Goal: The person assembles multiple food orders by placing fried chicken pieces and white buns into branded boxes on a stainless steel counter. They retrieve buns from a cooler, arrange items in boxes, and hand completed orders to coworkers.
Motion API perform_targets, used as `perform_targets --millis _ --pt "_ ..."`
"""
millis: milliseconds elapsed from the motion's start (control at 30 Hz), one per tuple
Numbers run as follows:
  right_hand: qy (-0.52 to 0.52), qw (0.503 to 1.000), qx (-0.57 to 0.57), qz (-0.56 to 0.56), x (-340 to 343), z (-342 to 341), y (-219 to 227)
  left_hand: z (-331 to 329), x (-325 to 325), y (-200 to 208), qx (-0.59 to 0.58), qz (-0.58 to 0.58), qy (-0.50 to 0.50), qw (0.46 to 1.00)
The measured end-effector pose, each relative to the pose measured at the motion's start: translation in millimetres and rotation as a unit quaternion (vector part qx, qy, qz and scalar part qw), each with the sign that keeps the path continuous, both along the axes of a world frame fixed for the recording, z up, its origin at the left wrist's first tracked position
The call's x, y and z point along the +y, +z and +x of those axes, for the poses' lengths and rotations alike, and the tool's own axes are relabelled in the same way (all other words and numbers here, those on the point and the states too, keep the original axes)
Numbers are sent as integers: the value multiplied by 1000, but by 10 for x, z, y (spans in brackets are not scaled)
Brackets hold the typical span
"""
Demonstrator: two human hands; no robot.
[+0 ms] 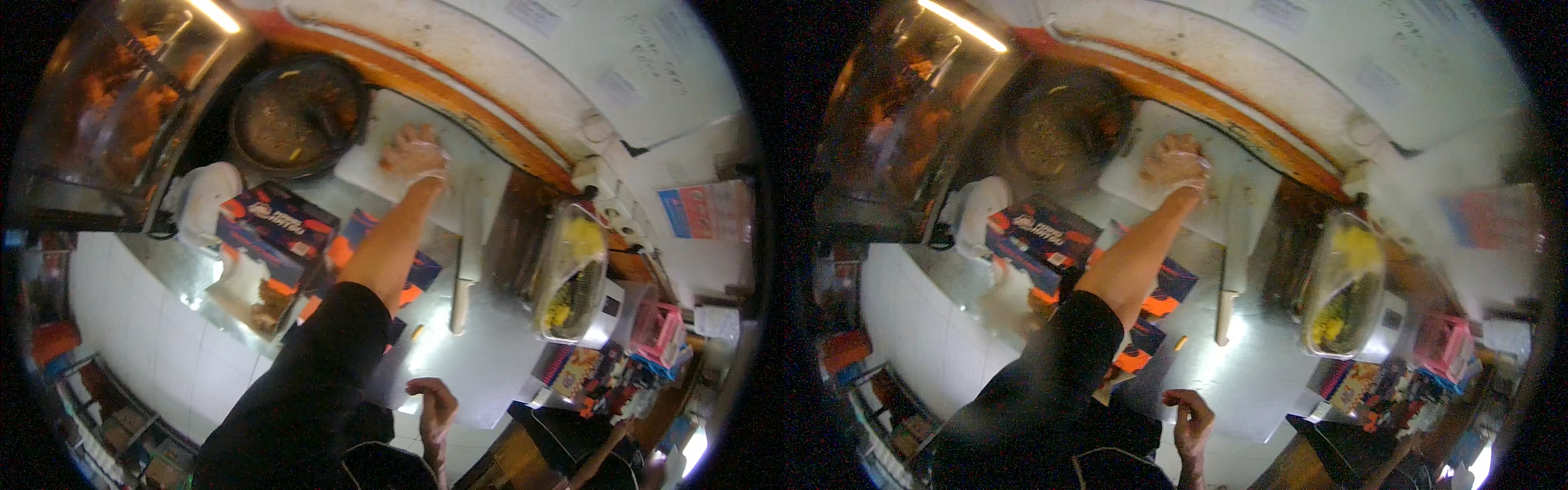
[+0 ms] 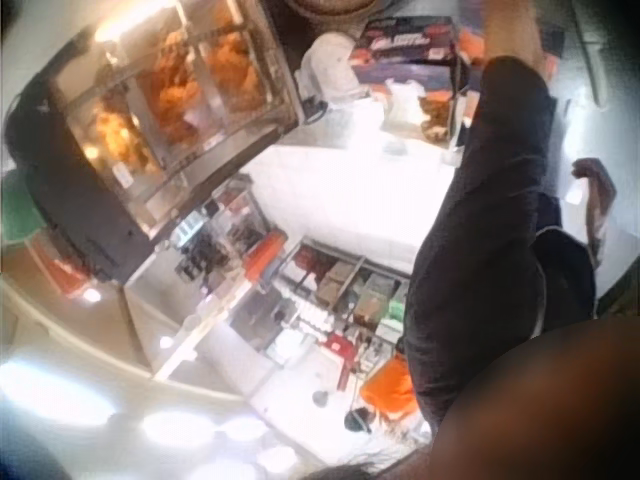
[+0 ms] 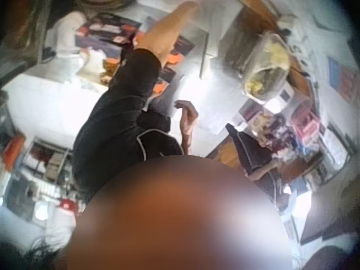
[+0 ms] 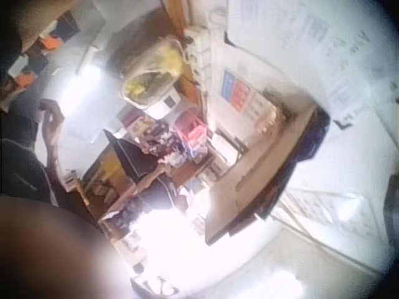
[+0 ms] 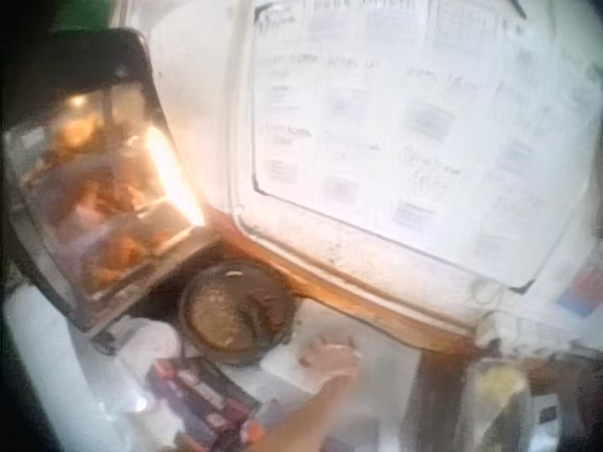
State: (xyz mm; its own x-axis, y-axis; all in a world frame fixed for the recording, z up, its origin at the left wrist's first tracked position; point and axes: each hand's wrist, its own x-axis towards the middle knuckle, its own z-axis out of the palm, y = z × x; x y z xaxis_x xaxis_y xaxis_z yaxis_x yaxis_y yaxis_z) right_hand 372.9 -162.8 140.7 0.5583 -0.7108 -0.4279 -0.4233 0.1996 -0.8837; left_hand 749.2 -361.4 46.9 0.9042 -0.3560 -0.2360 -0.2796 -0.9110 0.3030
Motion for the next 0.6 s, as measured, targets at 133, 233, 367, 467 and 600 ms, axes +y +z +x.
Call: perform_targets --millis 133,233,367,467,600 --pt "-12 998 -66 -19 -66 159 -42 -198 119 -89 -119 -43 54 990" --pt "15 995 -88 -41 -91 288 -16 -263 26 -248 -38 -103 58 992" --pt "27 991 -79 -102 -104 406 64 -253 -212 -525 -22 -168 46 984" --pt "17 990 -78 -115 -85 468 122 -123 -290 -499 20 -250 43 967" --pt "-3 985 -60 -162 -103 679 234 17 224 184 159 -373 -44 913"
